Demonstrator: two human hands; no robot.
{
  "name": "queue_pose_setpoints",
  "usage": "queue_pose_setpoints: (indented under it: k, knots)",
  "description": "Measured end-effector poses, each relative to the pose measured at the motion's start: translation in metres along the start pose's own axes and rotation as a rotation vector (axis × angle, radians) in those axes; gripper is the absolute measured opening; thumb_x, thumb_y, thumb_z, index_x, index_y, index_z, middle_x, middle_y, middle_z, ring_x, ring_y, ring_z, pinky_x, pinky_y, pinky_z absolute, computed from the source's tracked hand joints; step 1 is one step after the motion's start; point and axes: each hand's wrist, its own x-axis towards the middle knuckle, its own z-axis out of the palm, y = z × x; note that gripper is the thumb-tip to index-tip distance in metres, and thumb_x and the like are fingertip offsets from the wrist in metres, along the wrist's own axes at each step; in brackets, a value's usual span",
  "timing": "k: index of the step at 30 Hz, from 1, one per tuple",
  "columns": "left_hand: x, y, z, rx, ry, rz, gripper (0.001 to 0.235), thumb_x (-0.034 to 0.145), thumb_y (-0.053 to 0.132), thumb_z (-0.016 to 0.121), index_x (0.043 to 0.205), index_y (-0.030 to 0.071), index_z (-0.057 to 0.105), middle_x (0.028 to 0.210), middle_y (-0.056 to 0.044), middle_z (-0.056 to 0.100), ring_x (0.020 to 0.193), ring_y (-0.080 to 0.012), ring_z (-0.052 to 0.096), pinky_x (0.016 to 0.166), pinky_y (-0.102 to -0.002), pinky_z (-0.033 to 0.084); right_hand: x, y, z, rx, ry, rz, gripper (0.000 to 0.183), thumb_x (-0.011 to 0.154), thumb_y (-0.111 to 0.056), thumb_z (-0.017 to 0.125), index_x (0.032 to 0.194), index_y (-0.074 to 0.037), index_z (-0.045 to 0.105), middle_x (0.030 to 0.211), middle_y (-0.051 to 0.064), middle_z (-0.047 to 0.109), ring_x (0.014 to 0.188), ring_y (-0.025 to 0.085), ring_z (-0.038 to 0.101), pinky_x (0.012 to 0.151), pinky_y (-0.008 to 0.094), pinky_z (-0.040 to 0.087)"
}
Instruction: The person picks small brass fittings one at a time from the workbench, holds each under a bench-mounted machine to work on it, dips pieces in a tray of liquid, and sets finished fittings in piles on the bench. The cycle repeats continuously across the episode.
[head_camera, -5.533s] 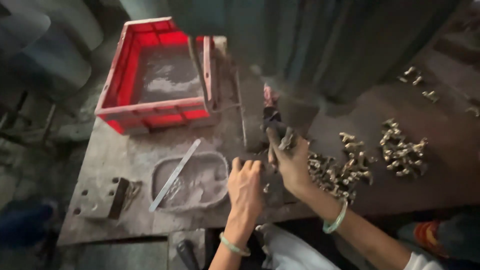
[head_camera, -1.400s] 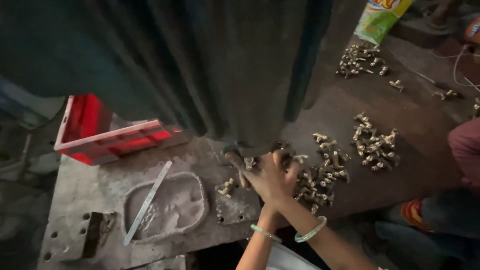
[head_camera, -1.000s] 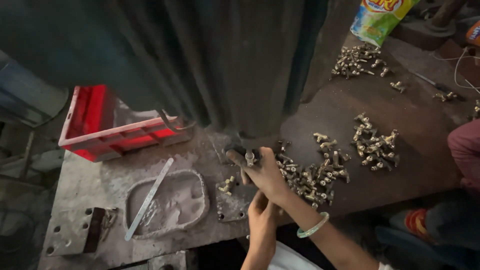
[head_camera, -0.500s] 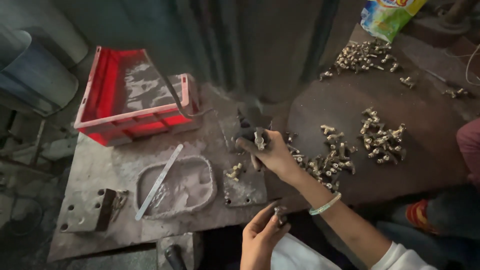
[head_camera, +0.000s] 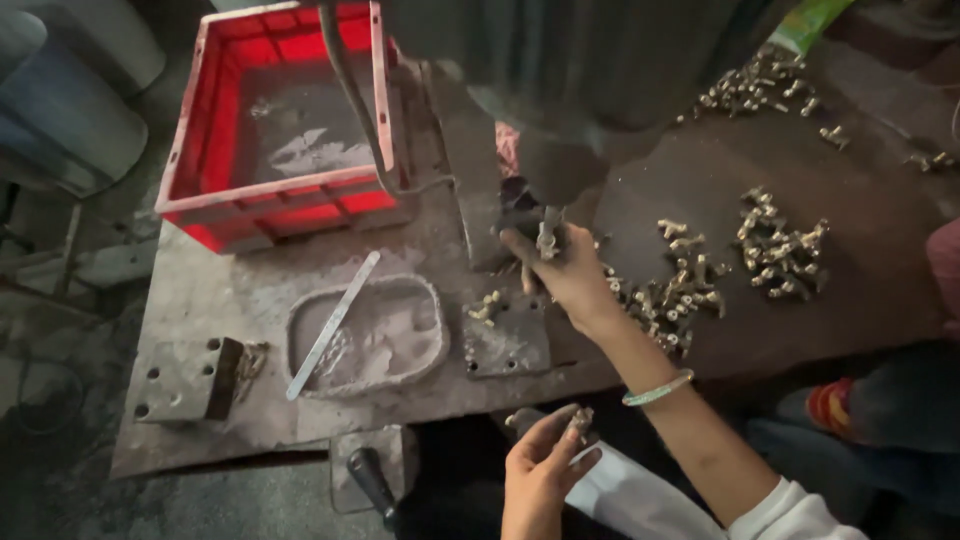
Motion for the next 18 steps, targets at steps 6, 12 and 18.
queue_pose_setpoints:
  k: [6, 12, 18]
  knots:
    - [-0.028, 0.020, 0.014, 0.051, 0.018, 0.023, 0.038, 0.092, 0.009, 0.069, 0.129, 0.000, 0.068, 0.117, -0.012, 0.077, 0.102, -0.0210, 0.073, 0.088, -0.039, 0.063, -0.003, -0.004, 0.004, 0.010, 0.042, -0.036, 0.028, 0.091, -0.026, 0.080, 0.086, -0.004, 0.064, 0.069, -0.001, 0.060, 0.051, 0.010, 0.056, 0.046, 0.028, 0.043]
    - [-0.041, 0.036, 0.012, 0.093, -0.004, 0.035, 0.038, 0.091, 0.008, 0.071, 0.127, -0.003, 0.067, 0.115, -0.011, 0.076, 0.102, -0.0213, 0.074, 0.089, -0.038, 0.064, -0.001, 0.009, 0.010, 0.079, 0.156, -0.055, 0.031, 0.092, -0.023, 0.083, 0.085, -0.004, 0.060, 0.071, -0.002, 0.054, 0.054, 0.011, 0.057, 0.049, 0.029, 0.045]
    - [-0.059, 0.064, 0.001, 0.135, 0.033, -0.011, 0.037, 0.091, 0.008, 0.069, 0.128, -0.001, 0.068, 0.113, -0.010, 0.077, 0.098, -0.0188, 0.073, 0.084, -0.034, 0.061, -0.011, -0.001, 0.031, 0.153, 0.381, 0.018, 0.024, 0.087, -0.023, 0.082, 0.093, -0.008, 0.064, 0.071, -0.001, 0.062, 0.052, 0.011, 0.059, 0.044, 0.028, 0.041]
